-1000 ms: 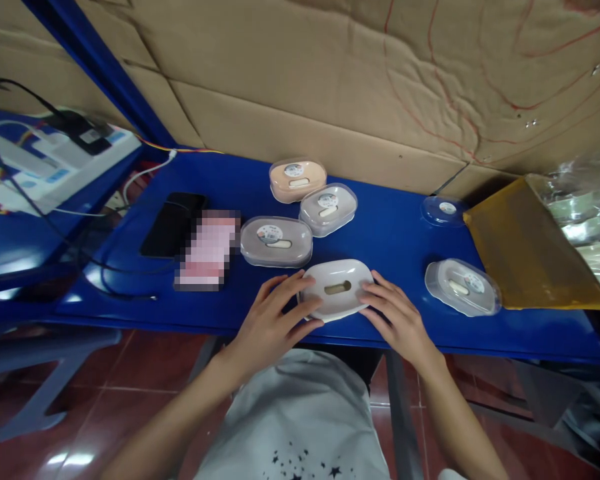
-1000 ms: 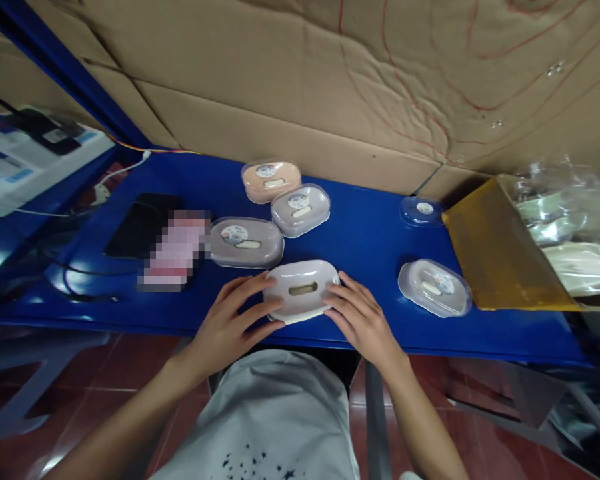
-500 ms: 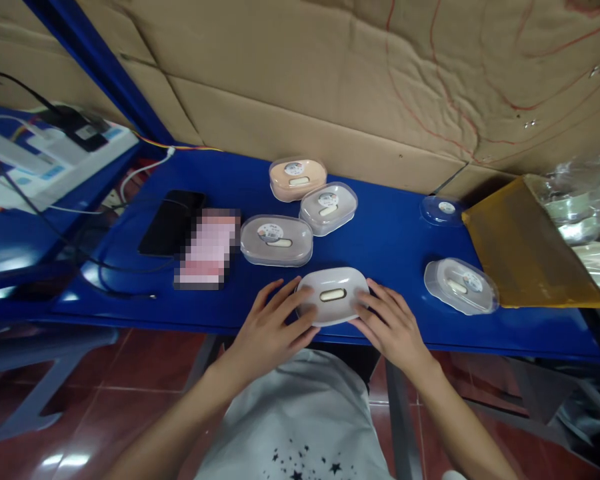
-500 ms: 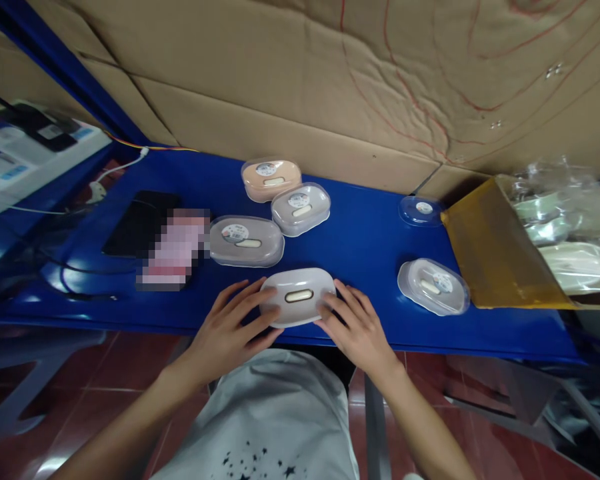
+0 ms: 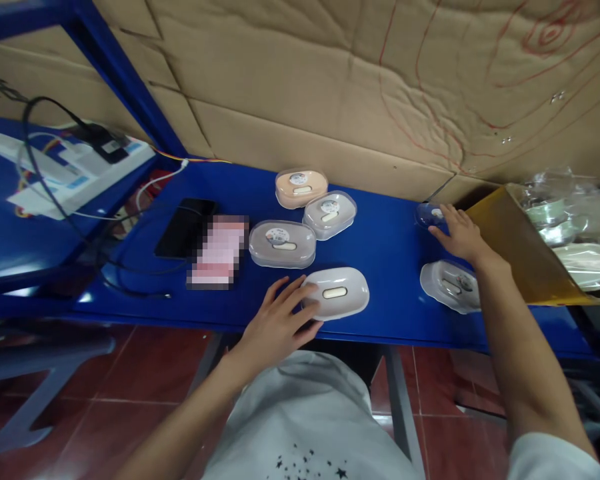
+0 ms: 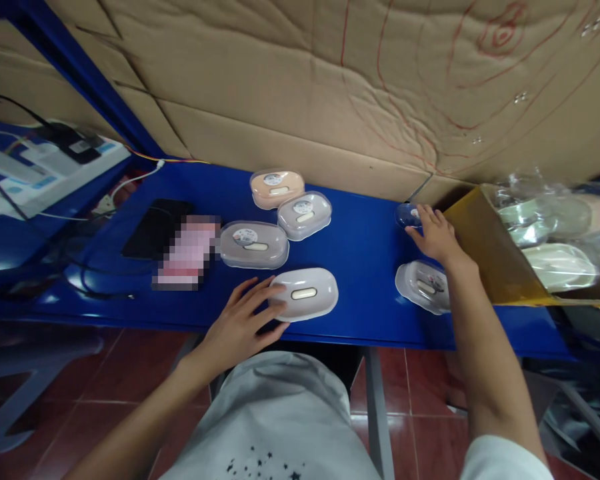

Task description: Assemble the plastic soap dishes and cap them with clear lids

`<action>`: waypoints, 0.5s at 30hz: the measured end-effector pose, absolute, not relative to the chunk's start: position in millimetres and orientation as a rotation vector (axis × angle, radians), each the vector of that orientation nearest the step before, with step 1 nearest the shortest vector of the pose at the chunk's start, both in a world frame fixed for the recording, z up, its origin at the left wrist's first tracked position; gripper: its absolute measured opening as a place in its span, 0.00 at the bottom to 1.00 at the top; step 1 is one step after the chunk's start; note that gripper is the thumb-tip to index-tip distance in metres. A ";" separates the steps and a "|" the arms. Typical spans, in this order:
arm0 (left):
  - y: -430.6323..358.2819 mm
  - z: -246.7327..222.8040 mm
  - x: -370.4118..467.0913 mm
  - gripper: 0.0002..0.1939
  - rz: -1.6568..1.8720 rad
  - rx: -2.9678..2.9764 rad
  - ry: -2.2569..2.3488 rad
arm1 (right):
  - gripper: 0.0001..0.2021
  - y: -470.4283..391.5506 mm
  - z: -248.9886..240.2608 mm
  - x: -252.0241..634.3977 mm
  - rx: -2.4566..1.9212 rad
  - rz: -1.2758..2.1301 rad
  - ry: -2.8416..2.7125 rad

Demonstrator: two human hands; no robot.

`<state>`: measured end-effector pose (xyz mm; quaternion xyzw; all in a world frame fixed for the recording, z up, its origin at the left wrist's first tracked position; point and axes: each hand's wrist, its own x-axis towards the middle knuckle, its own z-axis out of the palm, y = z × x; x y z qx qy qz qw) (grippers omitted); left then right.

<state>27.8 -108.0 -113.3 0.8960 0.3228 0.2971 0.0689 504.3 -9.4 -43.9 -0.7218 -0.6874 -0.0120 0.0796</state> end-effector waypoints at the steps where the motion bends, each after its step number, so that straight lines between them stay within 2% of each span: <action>1: -108.1 -113.4 27.7 0.08 0.896 2.694 0.970 | 0.31 -0.4 -45.2 510.5 -2.196 -0.002 -2.065; 5: -107.7 -112.6 27.6 0.08 0.899 2.689 0.948 | 0.26 2.8 -47.2 501.7 -2.175 0.098 -2.180; 8: -107.2 -112.4 27.3 0.07 0.900 2.691 0.946 | 0.35 -10.7 -43.3 483.7 -2.084 0.155 -2.250; 11: -107.2 -113.2 26.9 0.07 0.888 2.682 0.953 | 0.46 -23.2 -40.2 463.5 -2.074 0.402 -2.312; 15: -108.4 -114.3 26.1 0.09 0.894 2.671 0.944 | 0.44 -45.3 -40.6 428.4 -1.857 0.695 -2.393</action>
